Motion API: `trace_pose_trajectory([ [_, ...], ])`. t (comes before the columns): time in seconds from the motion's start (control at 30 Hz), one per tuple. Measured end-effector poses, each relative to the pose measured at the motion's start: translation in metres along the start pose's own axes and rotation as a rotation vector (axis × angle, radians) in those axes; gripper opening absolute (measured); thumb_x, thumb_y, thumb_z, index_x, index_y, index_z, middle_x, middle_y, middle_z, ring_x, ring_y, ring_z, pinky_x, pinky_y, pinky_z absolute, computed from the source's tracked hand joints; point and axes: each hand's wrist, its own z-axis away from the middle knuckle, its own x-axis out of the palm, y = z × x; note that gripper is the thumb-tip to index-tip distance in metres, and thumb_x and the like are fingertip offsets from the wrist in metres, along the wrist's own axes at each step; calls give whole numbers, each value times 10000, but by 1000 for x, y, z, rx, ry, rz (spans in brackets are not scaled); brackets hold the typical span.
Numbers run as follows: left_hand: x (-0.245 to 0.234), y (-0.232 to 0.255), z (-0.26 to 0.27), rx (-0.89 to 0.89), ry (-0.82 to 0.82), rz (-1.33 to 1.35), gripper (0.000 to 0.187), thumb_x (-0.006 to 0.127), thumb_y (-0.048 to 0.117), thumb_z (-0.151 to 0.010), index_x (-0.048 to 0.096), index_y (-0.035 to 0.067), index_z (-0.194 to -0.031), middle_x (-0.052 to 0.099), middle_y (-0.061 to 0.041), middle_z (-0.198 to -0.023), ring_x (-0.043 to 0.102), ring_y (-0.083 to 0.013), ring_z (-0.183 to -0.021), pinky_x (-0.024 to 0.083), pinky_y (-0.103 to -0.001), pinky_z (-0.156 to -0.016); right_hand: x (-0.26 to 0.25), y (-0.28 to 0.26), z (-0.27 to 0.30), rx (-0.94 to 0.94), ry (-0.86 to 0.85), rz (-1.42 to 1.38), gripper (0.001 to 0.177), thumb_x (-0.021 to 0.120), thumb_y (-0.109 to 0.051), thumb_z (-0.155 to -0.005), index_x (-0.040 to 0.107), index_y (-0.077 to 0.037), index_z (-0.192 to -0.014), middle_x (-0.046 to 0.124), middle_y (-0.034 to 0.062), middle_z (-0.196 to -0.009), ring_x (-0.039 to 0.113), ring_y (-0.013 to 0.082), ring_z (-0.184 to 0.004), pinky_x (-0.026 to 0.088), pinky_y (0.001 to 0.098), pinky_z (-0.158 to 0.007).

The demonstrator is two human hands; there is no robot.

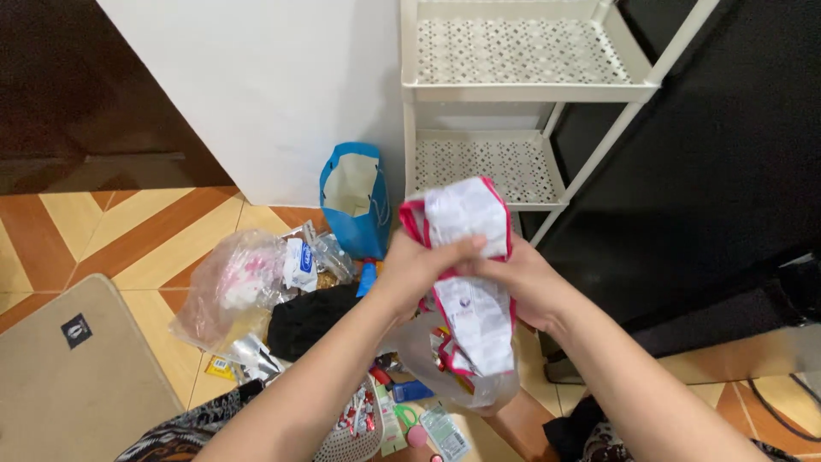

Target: Organizing various household items from the floor into a basket and onto a shelf.

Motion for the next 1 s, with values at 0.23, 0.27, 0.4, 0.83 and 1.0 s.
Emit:
trace_pose_trajectory([
  [0.23, -11, -6, -2, 111, 229, 281, 406, 819, 201, -824, 697, 52, -1182, 759, -27, -1116, 712, -143, -1008, 579, -342, -887, -10, 40, -7, 215, 61, -14, 464, 736, -182, -851, 609, -93, -1289, 744, 103, -1152, 723, 222, -1009, 599, 422, -890],
  [0.27, -13, -10, 1, 191, 202, 68, 430, 840, 194, -842, 692, 30, -1212, 749, -91, -1172, 705, -174, -1055, 579, -353, -931, -18, 53, -12, 281, 22, -93, 463, 698, -259, -877, 616, -78, -1296, 745, 112, -1168, 717, 260, -1031, 579, 446, -884],
  [0.4, -7, -1, 27, 609, -160, -287, 968, 864, 213, -757, 326, 72, -1549, 340, -158, -1640, 499, -279, -1426, 413, -430, -1205, -32, 50, 3, 364, -134, -571, 588, 573, -463, -888, 590, -74, -1328, 733, 147, -1219, 689, 343, -1120, 526, 512, -942],
  [0.83, -79, -94, 46, -131, -395, -1005, 1491, 921, 604, -486, 106, 82, -1619, 183, -233, -1650, 203, -432, -1540, 199, -512, -1261, -62, 232, 31, -77, -67, -810, 919, 682, -153, -640, 430, -102, -1523, 623, 192, -1346, 619, 364, -1190, 493, 500, -1052],
  [1.0, -145, -249, 21, -332, 145, -800, 727, 901, 507, -649, 703, -42, -1082, 771, -174, -1108, 758, -289, -1006, 595, -424, -928, -103, 223, 28, -61, 139, -809, 942, 668, -210, -537, 505, -102, -1459, 648, 191, -1287, 639, 384, -1112, 535, 589, -961],
])
